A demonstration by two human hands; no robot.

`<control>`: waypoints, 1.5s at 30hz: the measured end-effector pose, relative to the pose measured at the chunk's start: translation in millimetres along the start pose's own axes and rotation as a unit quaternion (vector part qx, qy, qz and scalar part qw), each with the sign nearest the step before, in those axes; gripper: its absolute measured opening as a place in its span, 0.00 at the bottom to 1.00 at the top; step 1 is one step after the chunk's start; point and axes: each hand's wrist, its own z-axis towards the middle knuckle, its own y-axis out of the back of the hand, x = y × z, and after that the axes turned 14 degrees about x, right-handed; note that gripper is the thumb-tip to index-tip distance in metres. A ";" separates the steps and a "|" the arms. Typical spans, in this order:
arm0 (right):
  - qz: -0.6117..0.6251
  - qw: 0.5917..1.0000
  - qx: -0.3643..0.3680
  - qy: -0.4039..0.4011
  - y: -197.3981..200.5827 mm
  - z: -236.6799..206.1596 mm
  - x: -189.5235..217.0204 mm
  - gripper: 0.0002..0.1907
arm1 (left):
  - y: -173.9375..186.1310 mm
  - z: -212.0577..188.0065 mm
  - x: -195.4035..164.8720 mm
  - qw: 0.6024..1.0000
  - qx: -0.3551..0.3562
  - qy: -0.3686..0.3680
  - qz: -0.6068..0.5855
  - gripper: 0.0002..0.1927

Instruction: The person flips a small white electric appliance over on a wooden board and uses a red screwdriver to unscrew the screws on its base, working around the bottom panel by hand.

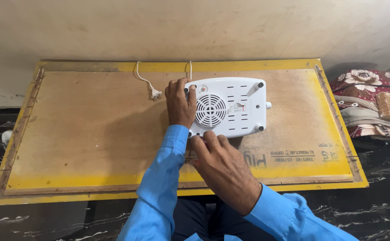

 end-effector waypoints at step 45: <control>0.057 0.990 -0.127 -0.021 46.8 -29.0 -20.3 0.15 | 0.2 0.2 0.5 1.000 0.009 0.007 -0.006 0.10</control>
